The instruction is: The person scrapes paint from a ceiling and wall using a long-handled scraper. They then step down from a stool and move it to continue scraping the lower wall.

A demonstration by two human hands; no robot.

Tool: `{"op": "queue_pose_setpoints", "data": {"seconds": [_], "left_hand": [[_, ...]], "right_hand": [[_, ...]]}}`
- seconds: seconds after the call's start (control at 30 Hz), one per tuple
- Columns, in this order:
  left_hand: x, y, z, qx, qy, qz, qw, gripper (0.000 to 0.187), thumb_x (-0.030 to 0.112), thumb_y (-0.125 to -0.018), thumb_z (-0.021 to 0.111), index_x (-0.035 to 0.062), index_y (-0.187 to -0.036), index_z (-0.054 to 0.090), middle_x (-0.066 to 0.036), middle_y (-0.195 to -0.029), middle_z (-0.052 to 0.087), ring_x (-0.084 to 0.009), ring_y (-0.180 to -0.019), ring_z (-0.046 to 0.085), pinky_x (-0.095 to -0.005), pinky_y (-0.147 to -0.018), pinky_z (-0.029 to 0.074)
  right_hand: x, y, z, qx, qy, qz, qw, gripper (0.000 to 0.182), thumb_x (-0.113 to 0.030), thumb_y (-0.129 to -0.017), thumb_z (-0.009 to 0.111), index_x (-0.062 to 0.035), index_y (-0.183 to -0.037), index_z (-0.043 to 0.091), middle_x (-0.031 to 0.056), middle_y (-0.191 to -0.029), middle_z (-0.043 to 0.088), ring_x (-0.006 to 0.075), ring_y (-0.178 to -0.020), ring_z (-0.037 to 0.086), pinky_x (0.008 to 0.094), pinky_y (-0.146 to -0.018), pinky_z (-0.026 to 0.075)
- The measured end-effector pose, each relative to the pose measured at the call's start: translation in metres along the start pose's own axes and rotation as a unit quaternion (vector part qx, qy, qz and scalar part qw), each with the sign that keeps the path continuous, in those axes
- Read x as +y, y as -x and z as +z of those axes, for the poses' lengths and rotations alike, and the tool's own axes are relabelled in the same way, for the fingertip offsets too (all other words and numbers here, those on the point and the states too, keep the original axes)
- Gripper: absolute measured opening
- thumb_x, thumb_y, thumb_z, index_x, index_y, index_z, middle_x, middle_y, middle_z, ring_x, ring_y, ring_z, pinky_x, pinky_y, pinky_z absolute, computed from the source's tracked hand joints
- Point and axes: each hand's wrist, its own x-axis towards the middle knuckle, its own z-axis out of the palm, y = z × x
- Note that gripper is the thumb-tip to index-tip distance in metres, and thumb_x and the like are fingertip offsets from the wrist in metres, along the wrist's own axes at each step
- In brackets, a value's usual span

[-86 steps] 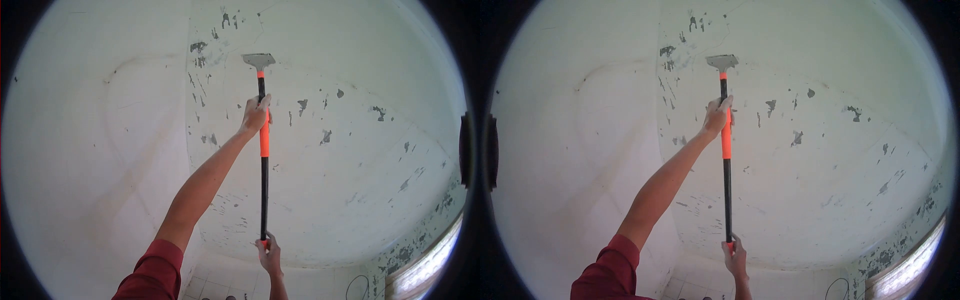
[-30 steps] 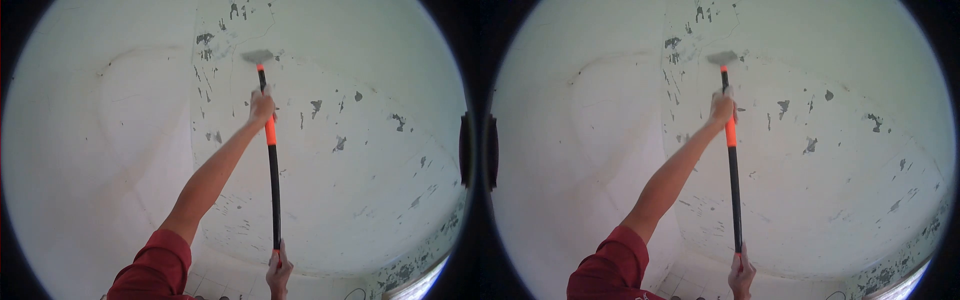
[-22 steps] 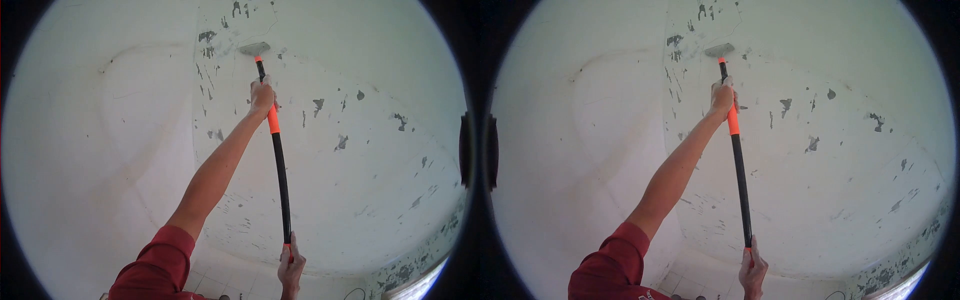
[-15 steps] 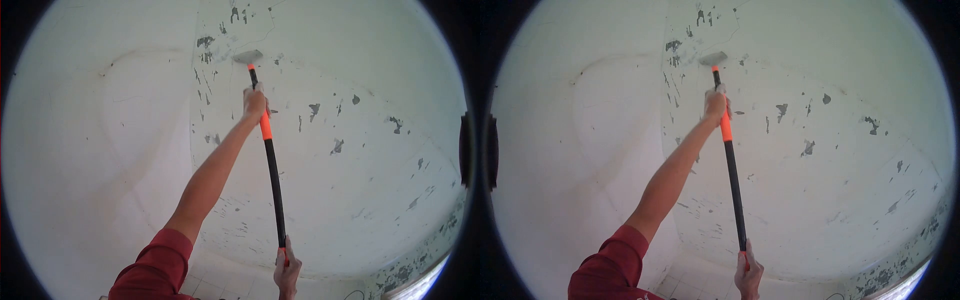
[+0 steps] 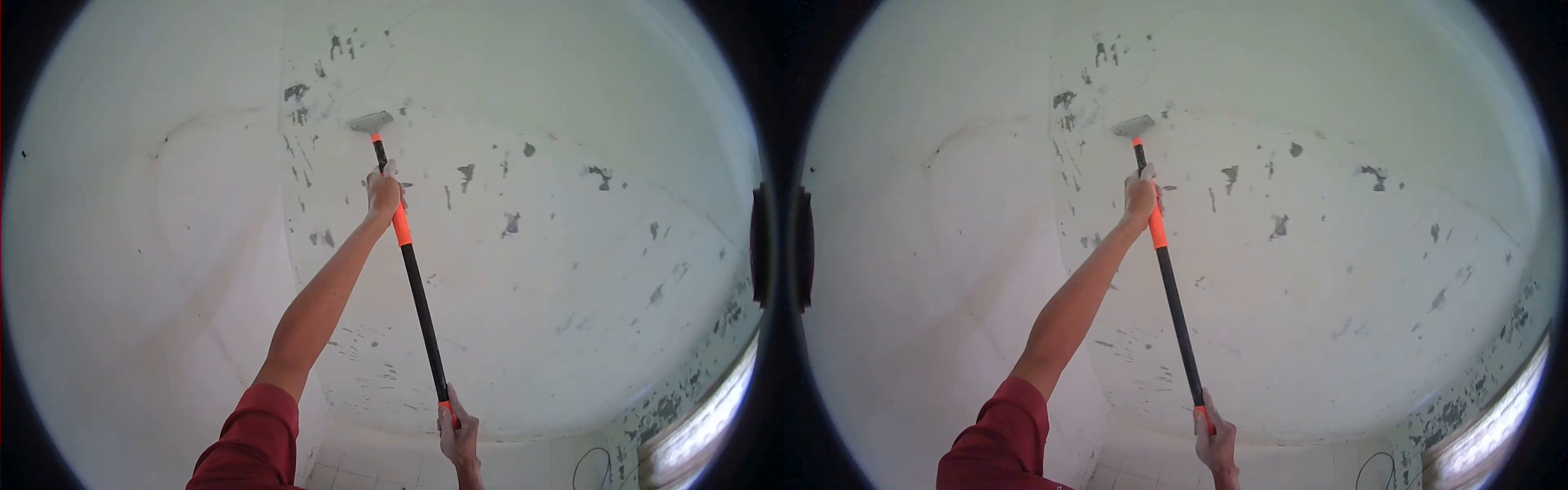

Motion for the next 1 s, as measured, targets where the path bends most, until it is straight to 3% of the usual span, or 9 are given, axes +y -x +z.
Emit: {"op": "queue_pose_setpoints", "data": {"seconds": [0.17, 0.27, 0.33, 0.37, 0.5, 0.57, 0.73, 0.8, 1.0], "left_hand": [[0.05, 0.097, 0.072, -0.129, -0.041, 0.104, 0.985, 0.053, 0.04, -0.105, 0.061, 0.0031, -0.14, 0.046, -0.013, -0.084, 0.067, -0.0224, -0.054, 0.063, -0.0368, -0.039, 0.051], [0.046, 0.133, 0.115, -0.175, -0.093, 0.19, 0.962, 0.071, 0.02, -0.099, 0.063, 0.0072, -0.159, 0.027, -0.018, -0.089, 0.067, -0.0319, -0.059, 0.069, -0.0463, -0.059, 0.06], [0.051, 0.139, 0.137, -0.135, -0.338, 0.446, 0.817, 0.093, 0.013, -0.09, 0.063, 0.013, -0.168, 0.013, -0.031, -0.132, 0.056, -0.0427, -0.095, 0.072, -0.0532, -0.088, 0.059], [0.065, 0.15, 0.144, -0.244, -0.341, 0.256, 0.871, 0.088, 0.01, -0.082, 0.061, 0.0117, -0.164, 0.03, -0.033, -0.159, 0.028, -0.0511, -0.13, 0.056, -0.0566, -0.11, 0.048], [0.044, 0.14, 0.166, -0.225, -0.423, 0.351, 0.805, 0.075, 0.012, -0.08, 0.063, 0.0077, -0.153, 0.05, -0.034, -0.168, 0.018, -0.0527, -0.152, 0.034, -0.0559, -0.122, 0.036], [0.023, 0.137, 0.16, -0.221, -0.398, 0.444, 0.772, 0.064, 0.011, -0.083, 0.063, 0.011, -0.147, 0.059, -0.029, -0.175, 0.002, -0.0527, -0.161, 0.01, -0.0545, -0.129, 0.024], [0.001, 0.144, 0.147, -0.238, -0.465, 0.426, 0.739, 0.066, 0.014, -0.083, 0.068, 0.0106, -0.148, 0.058, -0.028, -0.176, -0.007, -0.0463, -0.164, 0.002, -0.0543, -0.132, 0.02], [0.008, 0.136, 0.154, -0.261, -0.405, 0.41, 0.775, 0.072, 0.006, -0.076, 0.058, 0.0014, -0.148, 0.055, -0.03, -0.176, -0.005, -0.0468, -0.164, -0.005, -0.0564, -0.133, 0.012], [0.043, 0.103, 0.187, -0.23, -0.395, 0.427, 0.78, 0.078, 0.004, -0.074, 0.059, -0.0009, -0.151, 0.048, -0.026, -0.177, -0.007, -0.0418, -0.165, -0.003, -0.0516, -0.135, 0.015]], "right_hand": [[-0.025, 0.041, -0.018, 0.043, -0.128, 0.045, 0.99, 0.053, -0.011, -0.109, 0.054, 0.0054, -0.159, 0.044, -0.0016, -0.068, 0.055, 0.0052, -0.058, 0.052, 0.0238, -0.053, 0.045], [-0.089, 0.025, -0.033, 0.077, -0.142, 0.03, 0.986, 0.056, -0.013, -0.111, 0.052, 0.0057, -0.162, 0.039, -0.0022, -0.069, 0.054, 0.0045, -0.059, 0.05, 0.0225, -0.052, 0.043], [-0.104, 0.002, -0.041, 0.094, -0.118, 0.015, 0.988, 0.057, -0.015, -0.113, 0.05, 0.0036, -0.164, 0.035, -0.0028, -0.07, 0.051, 0.0036, -0.059, 0.048, 0.0223, -0.051, 0.041], [-0.114, -0.011, -0.047, 0.108, -0.146, 0.009, 0.983, 0.056, -0.016, -0.113, 0.05, 0.0024, -0.164, 0.036, -0.0032, -0.07, 0.05, 0.0032, -0.058, 0.047, 0.0221, -0.05, 0.04], [-0.101, -0.035, -0.05, 0.137, -0.213, -0.026, 0.967, 0.054, -0.021, -0.115, 0.05, -0.0003, -0.164, 0.039, -0.0049, -0.067, 0.047, 0.0025, -0.055, 0.043, 0.0218, -0.048, 0.037], [-0.083, -0.034, -0.043, 0.14, -0.215, -0.019, 0.966, 0.054, -0.023, -0.115, 0.051, -0.0035, -0.164, 0.04, -0.0055, -0.063, 0.046, 0.0024, -0.051, 0.041, 0.0216, -0.045, 0.035], [-0.055, -0.031, -0.023, 0.12, -0.258, 0.014, 0.958, 0.054, -0.029, -0.115, 0.051, -0.0073, -0.164, 0.042, -0.006, -0.059, 0.044, 0.003, -0.045, 0.037, 0.0226, -0.039, 0.032], [-0.055, -0.044, -0.026, 0.115, -0.252, 0.004, 0.961, 0.055, -0.032, -0.115, 0.051, -0.0071, -0.164, 0.041, -0.0062, -0.058, 0.043, 0.003, -0.044, 0.036, 0.0229, -0.039, 0.032], [-0.085, -0.084, -0.05, 0.121, -0.237, -0.011, 0.964, 0.053, -0.025, -0.116, 0.049, -0.0045, -0.164, 0.042, -0.0082, -0.066, 0.042, 0.0019, -0.052, 0.037, 0.0208, -0.045, 0.033]]}}
